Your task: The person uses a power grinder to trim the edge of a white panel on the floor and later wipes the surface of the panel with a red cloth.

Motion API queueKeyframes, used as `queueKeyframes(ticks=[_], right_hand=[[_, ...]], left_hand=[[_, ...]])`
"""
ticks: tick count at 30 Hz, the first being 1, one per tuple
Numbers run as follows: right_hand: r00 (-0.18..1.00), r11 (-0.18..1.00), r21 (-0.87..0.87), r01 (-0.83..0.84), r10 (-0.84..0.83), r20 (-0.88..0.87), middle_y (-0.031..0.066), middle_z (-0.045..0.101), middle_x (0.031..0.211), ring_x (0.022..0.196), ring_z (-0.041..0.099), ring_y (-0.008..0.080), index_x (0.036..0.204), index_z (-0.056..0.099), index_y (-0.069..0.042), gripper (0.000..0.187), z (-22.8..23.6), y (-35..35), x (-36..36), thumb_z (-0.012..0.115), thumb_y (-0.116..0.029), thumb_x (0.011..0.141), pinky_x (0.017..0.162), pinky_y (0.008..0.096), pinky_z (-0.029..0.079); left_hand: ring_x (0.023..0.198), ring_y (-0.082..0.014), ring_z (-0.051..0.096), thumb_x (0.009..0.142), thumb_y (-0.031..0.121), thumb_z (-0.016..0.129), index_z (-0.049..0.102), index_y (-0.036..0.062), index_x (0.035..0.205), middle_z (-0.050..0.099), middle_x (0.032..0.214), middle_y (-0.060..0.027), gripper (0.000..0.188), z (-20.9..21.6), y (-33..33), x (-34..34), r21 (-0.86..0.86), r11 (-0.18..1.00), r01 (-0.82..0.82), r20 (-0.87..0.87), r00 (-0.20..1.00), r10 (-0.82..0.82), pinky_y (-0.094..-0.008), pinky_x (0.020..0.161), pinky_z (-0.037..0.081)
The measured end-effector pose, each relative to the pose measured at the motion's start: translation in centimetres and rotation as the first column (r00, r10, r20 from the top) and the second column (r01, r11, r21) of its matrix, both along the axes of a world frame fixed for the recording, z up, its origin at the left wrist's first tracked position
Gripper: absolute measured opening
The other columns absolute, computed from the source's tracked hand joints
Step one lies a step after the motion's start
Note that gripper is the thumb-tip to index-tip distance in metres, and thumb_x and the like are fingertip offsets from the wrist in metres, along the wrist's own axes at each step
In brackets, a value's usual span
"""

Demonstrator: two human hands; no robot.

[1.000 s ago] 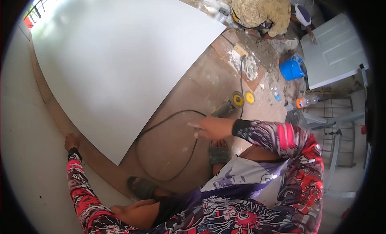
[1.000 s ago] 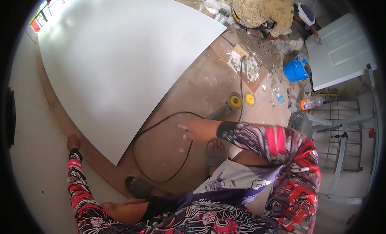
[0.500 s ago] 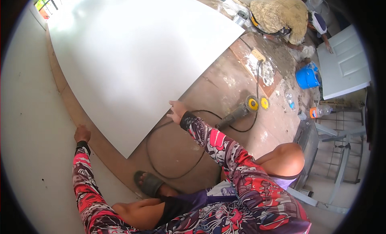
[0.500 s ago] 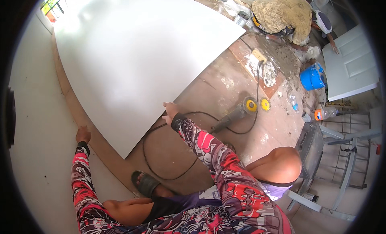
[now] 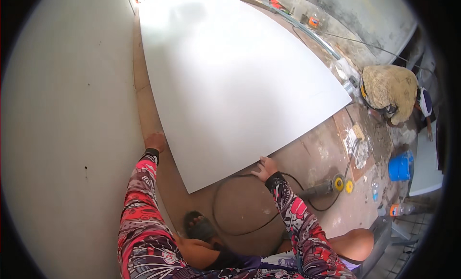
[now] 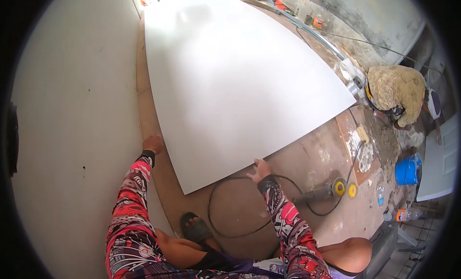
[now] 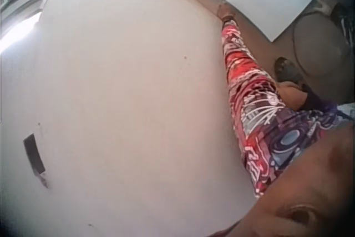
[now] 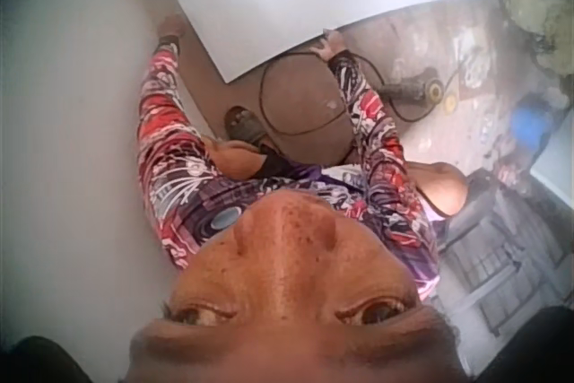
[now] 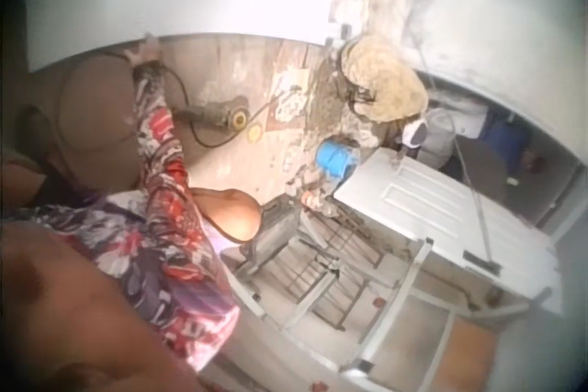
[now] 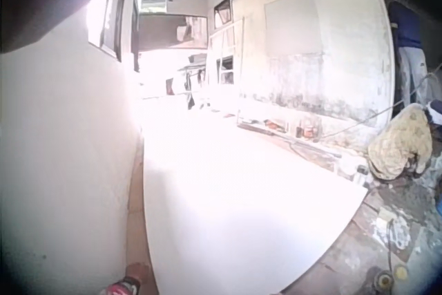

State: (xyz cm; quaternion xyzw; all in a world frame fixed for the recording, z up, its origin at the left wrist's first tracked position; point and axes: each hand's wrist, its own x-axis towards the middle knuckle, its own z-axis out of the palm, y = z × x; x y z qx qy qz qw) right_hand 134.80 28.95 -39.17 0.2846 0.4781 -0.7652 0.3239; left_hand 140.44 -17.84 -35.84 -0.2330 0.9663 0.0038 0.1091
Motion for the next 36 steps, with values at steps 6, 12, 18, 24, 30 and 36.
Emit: queueKeyframes(ticks=[6, 12, 18, 24, 30, 36], right_hand=[[0.998, 0.998, -0.035, 0.056, -0.055, 0.042, 0.0110, 0.018, 0.155, 0.145, 0.017, 0.0280, 0.148, 0.021, -0.003, 0.061, 0.2, -0.5, 0.3, 0.048, -0.018, 0.096, 0.112, 0.0640, 0.021], [0.978, 0.983, 0.015, 0.181, -0.181, 0.104, 0.0160, 0.036, 0.139, 0.136, 0.034, 0.0301, 0.136, 0.034, 0.002, 0.054, 0.4, -1.6, -0.7, 0.057, -0.019, 0.092, 0.110, 0.0576, 0.032], [0.516, 0.750, 0.629, -0.204, 0.629, -0.582, 0.0131, 0.057, 0.108, 0.102, 0.058, 0.0283, 0.110, 0.054, 0.001, 0.044, -3.5, 0.4, 0.7, 0.077, -0.012, 0.075, 0.086, 0.0428, 0.051], [0.478, 0.630, 0.761, -0.154, 0.721, -0.501, 0.0132, 0.056, 0.106, 0.101, 0.054, 0.0297, 0.108, 0.059, -0.005, 0.032, -5.0, -1.2, 0.6, 0.066, -0.024, 0.083, 0.083, 0.0478, 0.046], [0.987, 0.982, 0.092, 0.162, -0.163, 0.007, 0.0087, 0.035, 0.146, 0.133, 0.036, 0.0279, 0.141, 0.037, -0.012, 0.051, -5.0, 0.3, -2.3, 0.055, -0.025, 0.095, 0.106, 0.0556, 0.035], [0.995, 0.989, 0.110, 0.100, -0.100, -0.007, 0.0088, 0.039, 0.141, 0.130, 0.038, 0.0294, 0.135, 0.043, -0.011, 0.045, -4.7, -3.0, -1.0, 0.054, -0.020, 0.092, 0.102, 0.0560, 0.038]], left_hand=[[0.100, -0.0363, 0.065, 0.083, 0.018, 0.056, 0.066, 0.0049, 0.101, 0.066, 0.108, -0.0171, 0.024, 0.5, 0.4, 0.5, 0.000, 1.000, 0.014, -0.052, 0.999, -0.014, -0.0463, 0.086, 0.053], [0.098, -0.0332, 0.067, 0.082, 0.017, 0.057, 0.069, 0.0076, 0.093, 0.069, 0.103, -0.0147, 0.019, -0.5, -2.7, 2.0, -0.016, 1.000, -0.010, -0.003, 1.000, 0.010, -0.0457, 0.081, 0.055], [0.090, -0.0341, 0.070, 0.084, 0.017, 0.056, 0.074, 0.0110, 0.089, 0.071, 0.097, -0.0147, 0.019, -1.3, -2.4, -0.7, -0.017, 0.999, 0.041, 0.045, 0.998, -0.041, -0.0448, 0.076, 0.057], [0.090, -0.0325, 0.069, 0.084, 0.023, 0.064, 0.071, 0.0099, 0.092, 0.070, 0.098, -0.0157, 0.017, -4.6, -2.9, -2.0, -0.092, 0.987, 0.132, 0.041, 0.991, -0.129, -0.0437, 0.076, 0.056], [0.093, -0.0377, 0.066, 0.080, 0.015, 0.065, 0.068, 0.0037, 0.091, 0.067, 0.101, -0.0189, 0.016, -6.3, -3.6, -1.8, -0.030, 0.997, 0.077, -0.138, 0.987, -0.081, -0.0447, 0.079, 0.055], [0.093, -0.0302, 0.066, 0.087, 0.018, 0.055, 0.067, 0.0038, 0.094, 0.066, 0.105, -0.0158, 0.020, -8.1, -7.4, -1.8, -0.130, 0.980, 0.154, -0.107, 0.980, -0.168, -0.0393, 0.081, 0.055]])
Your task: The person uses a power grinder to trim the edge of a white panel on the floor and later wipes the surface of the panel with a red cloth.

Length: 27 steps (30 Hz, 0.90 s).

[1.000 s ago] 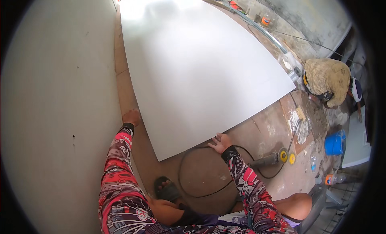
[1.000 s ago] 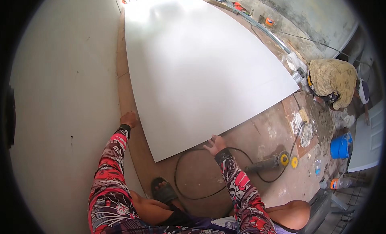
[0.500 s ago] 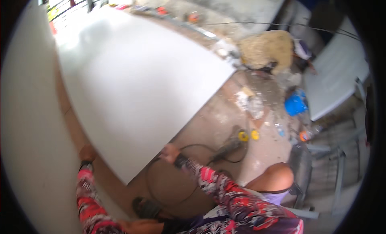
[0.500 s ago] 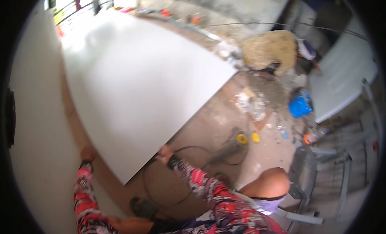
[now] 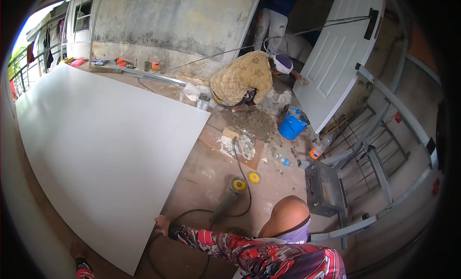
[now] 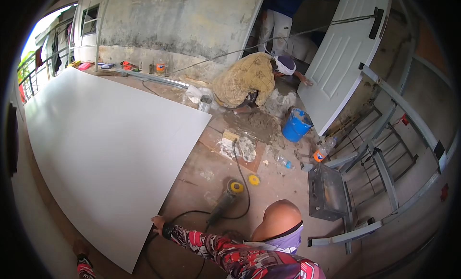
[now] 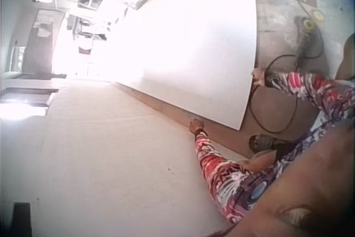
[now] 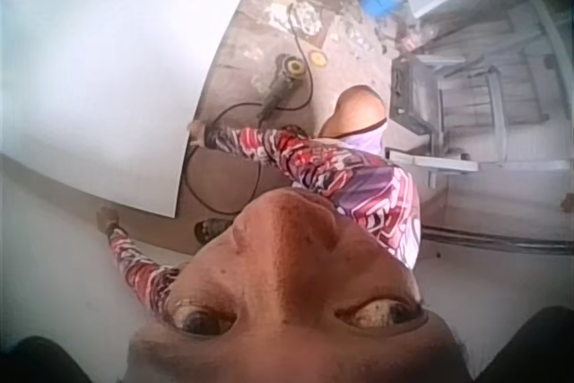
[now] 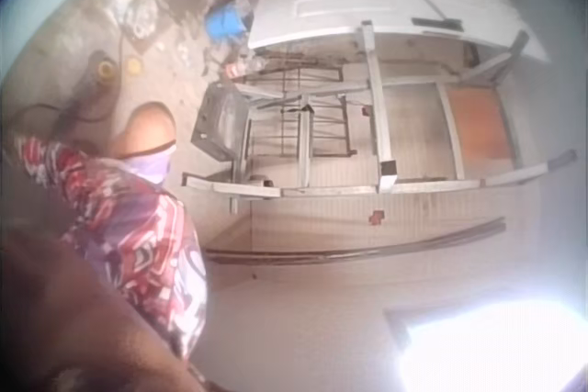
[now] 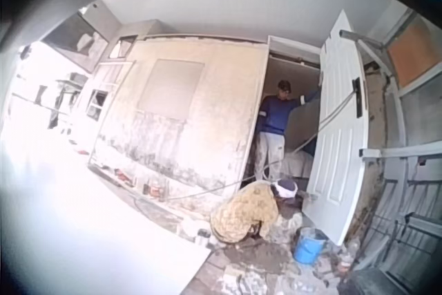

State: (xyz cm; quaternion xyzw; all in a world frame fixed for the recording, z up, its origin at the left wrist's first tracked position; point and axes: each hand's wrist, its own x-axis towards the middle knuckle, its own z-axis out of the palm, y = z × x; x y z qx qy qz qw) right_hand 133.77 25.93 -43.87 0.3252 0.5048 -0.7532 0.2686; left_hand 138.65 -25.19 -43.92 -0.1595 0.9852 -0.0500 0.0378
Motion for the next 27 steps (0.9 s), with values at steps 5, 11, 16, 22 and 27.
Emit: queueKeyframes(ticks=[5, 11, 16, 22, 27], right_hand=[[0.998, 0.998, -0.020, -0.051, 0.051, -0.036, 0.0073, 0.046, 0.125, 0.117, 0.044, 0.0262, 0.123, 0.048, -0.012, 0.032, 0.0, -0.7, 0.9, 0.054, -0.019, 0.092, 0.096, 0.0542, 0.042], [0.982, 0.998, 0.044, 0.051, -0.042, -0.183, 0.0075, 0.048, 0.118, 0.115, 0.045, 0.0252, 0.122, 0.050, -0.012, 0.036, -2.8, 2.7, -0.6, 0.060, -0.026, 0.090, 0.097, 0.0541, 0.042], [0.595, 0.639, 0.731, -0.237, 0.691, -0.411, 0.0135, 0.053, 0.123, 0.118, 0.048, 0.0304, 0.120, 0.059, -0.012, 0.047, -5.1, 17.0, -3.3, 0.071, -0.034, 0.082, 0.099, 0.0476, 0.043], [0.527, 0.508, 0.331, -0.796, 0.849, -0.036, 0.0109, 0.067, 0.115, 0.084, 0.071, 0.0269, 0.119, 0.060, -0.003, 0.043, 8.8, 4.4, -1.8, 0.058, -0.036, 0.092, 0.072, 0.0394, 0.057], [-0.287, -0.187, 0.931, -0.313, 0.953, 0.095, 0.0227, 0.058, 0.123, 0.110, 0.057, 0.0383, 0.131, 0.053, -0.004, 0.054, 19.7, 8.6, -2.1, 0.059, -0.039, 0.091, 0.096, 0.0446, 0.045]], left_hand=[[0.095, -0.0318, 0.067, 0.085, 0.022, 0.058, 0.067, 0.0042, 0.095, 0.066, 0.105, -0.0168, 0.022, 1.3, 1.9, -0.7, 0.023, 0.998, -0.050, 0.072, 0.996, 0.048, -0.0417, 0.080, 0.056], [0.097, -0.0353, 0.066, 0.079, 0.011, 0.066, 0.064, 0.0073, 0.098, 0.066, 0.103, -0.0168, 0.020, 1.8, 3.6, -1.1, 0.087, 0.993, -0.077, 0.086, 0.994, 0.070, -0.0443, 0.083, 0.054], [0.104, -0.0321, 0.064, 0.081, 0.016, 0.067, 0.064, 0.0091, 0.106, 0.063, 0.111, -0.0162, 0.026, -1.1, 13.0, -8.8, 0.195, 0.980, 0.026, 0.074, 0.996, -0.041, -0.0417, 0.088, 0.053], [0.076, -0.0307, 0.069, 0.078, 0.024, 0.064, 0.072, 0.0132, 0.073, 0.070, 0.078, -0.0111, 0.014, 1.9, 3.3, 1.2, 0.039, 0.999, -0.018, -0.092, 0.996, 0.021, -0.0442, 0.067, 0.057], [0.094, -0.0353, 0.069, 0.086, 0.019, 0.055, 0.071, 0.0105, 0.098, 0.070, 0.101, -0.0163, 0.021, 6.8, 5.9, 0.4, 0.103, 0.984, -0.149, 0.138, 0.981, 0.134, -0.0474, 0.078, 0.056]])
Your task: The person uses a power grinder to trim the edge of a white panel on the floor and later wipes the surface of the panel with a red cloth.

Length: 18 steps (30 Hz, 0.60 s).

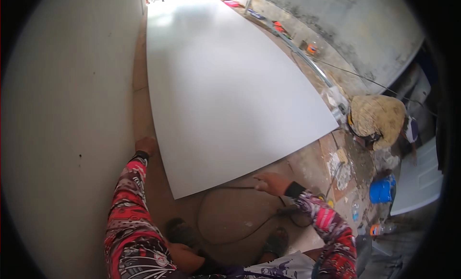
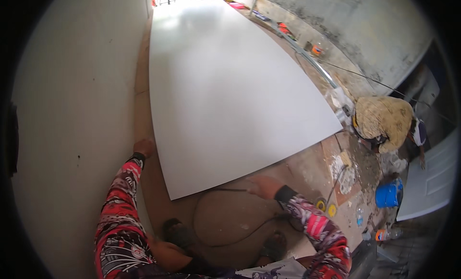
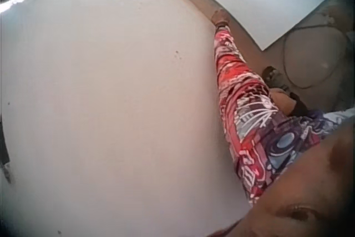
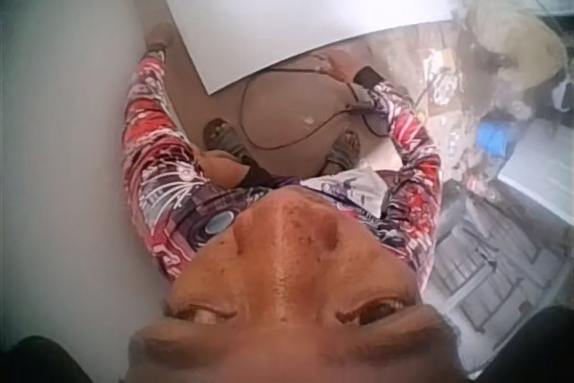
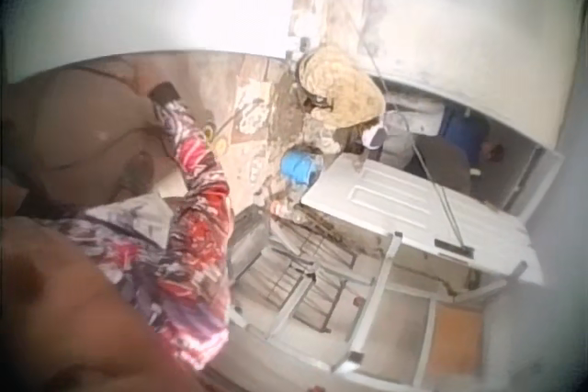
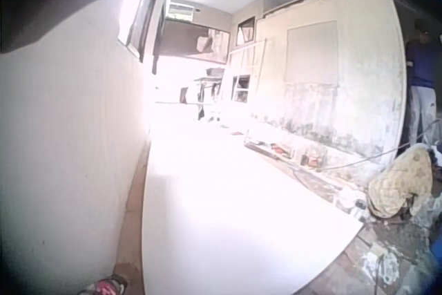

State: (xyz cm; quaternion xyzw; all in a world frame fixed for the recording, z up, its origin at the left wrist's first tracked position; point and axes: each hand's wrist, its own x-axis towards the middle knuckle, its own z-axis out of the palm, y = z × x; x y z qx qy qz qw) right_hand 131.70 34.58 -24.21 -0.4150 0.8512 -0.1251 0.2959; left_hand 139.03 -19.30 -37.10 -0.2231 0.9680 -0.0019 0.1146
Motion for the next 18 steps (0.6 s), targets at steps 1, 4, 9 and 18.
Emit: queueKeyframes(ticks=[1, 4, 9, 18], right_hand=[[0.998, 0.995, 0.081, -0.049, 0.052, -0.034, 0.0233, 0.055, 0.125, 0.110, 0.057, 0.0394, 0.133, 0.051, -0.003, 0.055, 3.1, 0.7, 0.4, 0.059, -0.038, 0.092, 0.096, 0.0448, 0.045], [0.991, 0.985, 0.114, -0.132, 0.133, -0.003, 0.0235, 0.056, 0.124, 0.112, 0.056, 0.0392, 0.134, 0.050, -0.005, 0.055, 9.9, 2.0, 2.7, 0.059, -0.038, 0.091, 0.096, 0.0454, 0.045], [0.964, 0.947, 0.184, -0.263, 0.267, 0.001, 0.0166, 0.059, 0.121, 0.107, 0.058, 0.0356, 0.137, 0.046, -0.006, 0.056, 19.4, 3.5, 8.5, 0.058, -0.037, 0.092, 0.090, 0.0438, 0.047], [0.994, 0.898, 0.427, -0.109, 0.085, 0.075, 0.0191, 0.062, 0.120, 0.107, 0.060, 0.0368, 0.136, 0.049, -0.010, 0.057, 16.9, 7.7, 10.2, 0.064, -0.037, 0.089, 0.090, 0.0432, 0.049]], left_hand=[[0.095, -0.0354, 0.069, 0.087, 0.019, 0.055, 0.070, 0.0099, 0.099, 0.070, 0.101, -0.0167, 0.022, 0.3, 0.6, -0.3, 0.010, 1.000, -0.012, 0.005, 1.000, 0.012, -0.0475, 0.079, 0.056], [0.097, -0.0353, 0.068, 0.087, 0.019, 0.054, 0.069, 0.0088, 0.101, 0.069, 0.103, -0.0168, 0.023, 0.2, -0.2, 1.3, 0.013, 0.999, -0.048, 0.031, 0.998, 0.048, -0.0477, 0.080, 0.056], [0.097, -0.0345, 0.067, 0.084, 0.021, 0.056, 0.069, 0.0089, 0.103, 0.069, 0.104, -0.0157, 0.026, 0.6, 0.7, 1.1, 0.051, 0.998, -0.030, 0.009, 1.000, 0.030, -0.0469, 0.081, 0.055], [0.095, -0.0354, 0.068, 0.083, 0.022, 0.057, 0.071, 0.0090, 0.098, 0.070, 0.100, -0.0158, 0.024, -0.6, 1.0, 1.0, 0.061, 0.997, -0.043, -0.035, 0.998, 0.045, -0.0464, 0.079, 0.056]])
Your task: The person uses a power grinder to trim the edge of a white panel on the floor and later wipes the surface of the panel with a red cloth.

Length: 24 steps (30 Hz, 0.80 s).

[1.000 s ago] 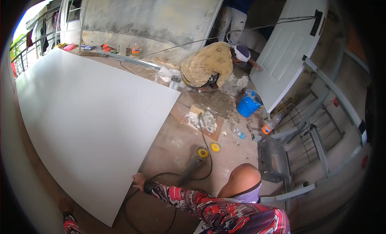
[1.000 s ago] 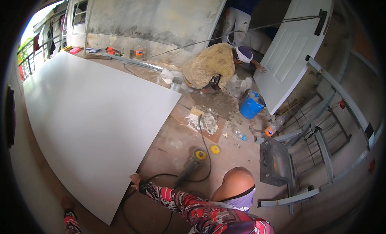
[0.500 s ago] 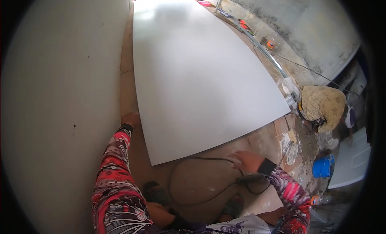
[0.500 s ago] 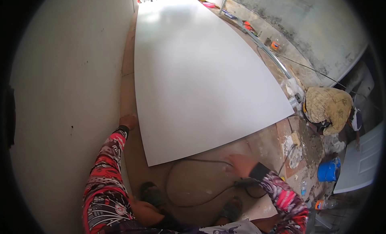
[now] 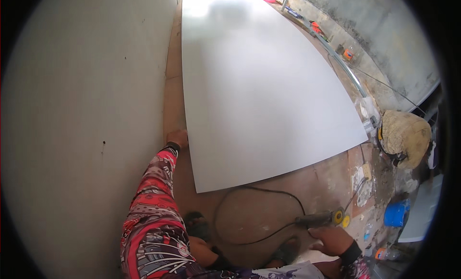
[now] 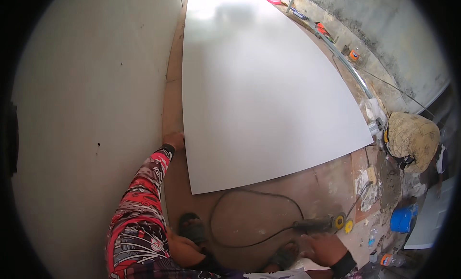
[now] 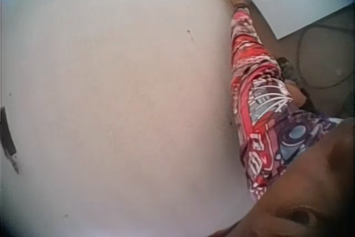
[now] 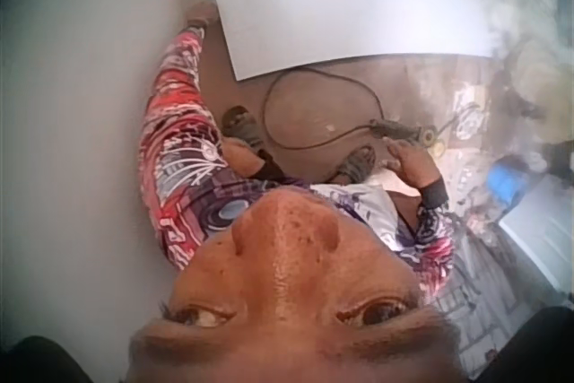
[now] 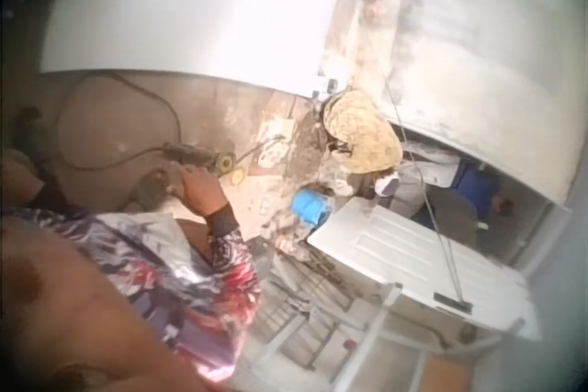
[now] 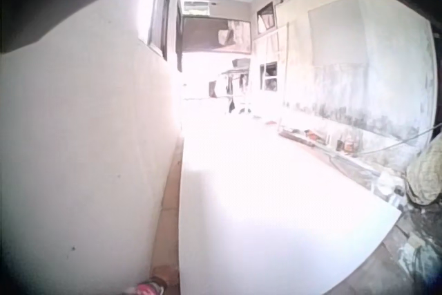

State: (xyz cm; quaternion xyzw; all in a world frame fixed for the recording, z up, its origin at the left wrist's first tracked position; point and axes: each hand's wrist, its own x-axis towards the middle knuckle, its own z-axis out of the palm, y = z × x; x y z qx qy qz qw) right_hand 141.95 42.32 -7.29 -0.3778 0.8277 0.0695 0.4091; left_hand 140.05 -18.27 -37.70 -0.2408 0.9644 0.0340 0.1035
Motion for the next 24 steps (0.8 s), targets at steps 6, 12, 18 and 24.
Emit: queueKeyframes(ticks=[6, 12, 18, 24], right_hand=[[0.954, 0.979, -0.139, 0.152, -0.109, 0.279, 0.0232, 0.060, 0.119, 0.108, 0.058, 0.0389, 0.143, 0.040, -0.008, 0.061, -0.7, -0.8, -3.2, 0.052, -0.045, 0.095, 0.093, 0.0434, 0.046], [0.940, 0.957, -0.284, 0.063, 0.039, 0.339, 0.0212, 0.059, 0.125, 0.113, 0.056, 0.0383, 0.145, 0.036, -0.006, 0.062, -0.5, -1.5, -3.0, 0.049, -0.043, 0.097, 0.096, 0.0418, 0.045], [0.924, 0.963, -0.262, 0.060, 0.045, 0.380, 0.0187, 0.059, 0.126, 0.115, 0.055, 0.0373, 0.145, 0.035, -0.005, 0.062, -0.3, -0.7, -3.2, 0.050, -0.042, 0.097, 0.097, 0.0417, 0.044], [0.903, 0.967, -0.219, 0.129, -0.023, 0.429, 0.0208, 0.056, 0.130, 0.117, 0.054, 0.0380, 0.148, 0.035, -0.014, 0.063, -0.7, -0.6, -3.0, 0.052, -0.045, 0.096, 0.099, 0.0421, 0.043]], left_hand=[[0.094, -0.0342, 0.069, 0.084, 0.020, 0.056, 0.074, 0.0109, 0.095, 0.071, 0.098, -0.0145, 0.022, -0.3, -1.3, -0.7, 0.002, 1.000, -0.031, 0.100, 0.995, 0.031, -0.0461, 0.079, 0.056], [0.096, -0.0335, 0.069, 0.084, 0.019, 0.057, 0.074, 0.0116, 0.096, 0.070, 0.103, -0.0149, 0.022, 0.0, -1.8, 0.5, -0.097, 0.995, -0.019, 0.069, 0.997, 0.026, -0.0458, 0.081, 0.056], [0.101, -0.0362, 0.066, 0.082, 0.020, 0.056, 0.071, 0.0094, 0.101, 0.065, 0.112, -0.0158, 0.026, 0.7, -0.2, -0.4, -0.061, 0.998, -0.016, 0.128, 0.992, 0.024, -0.0467, 0.085, 0.053], [0.099, -0.0347, 0.067, 0.079, 0.016, 0.060, 0.072, 0.0086, 0.098, 0.069, 0.105, -0.0156, 0.023, 0.7, 0.0, -0.7, -0.070, 0.997, -0.010, 0.057, 0.998, 0.014, -0.0472, 0.083, 0.055]])
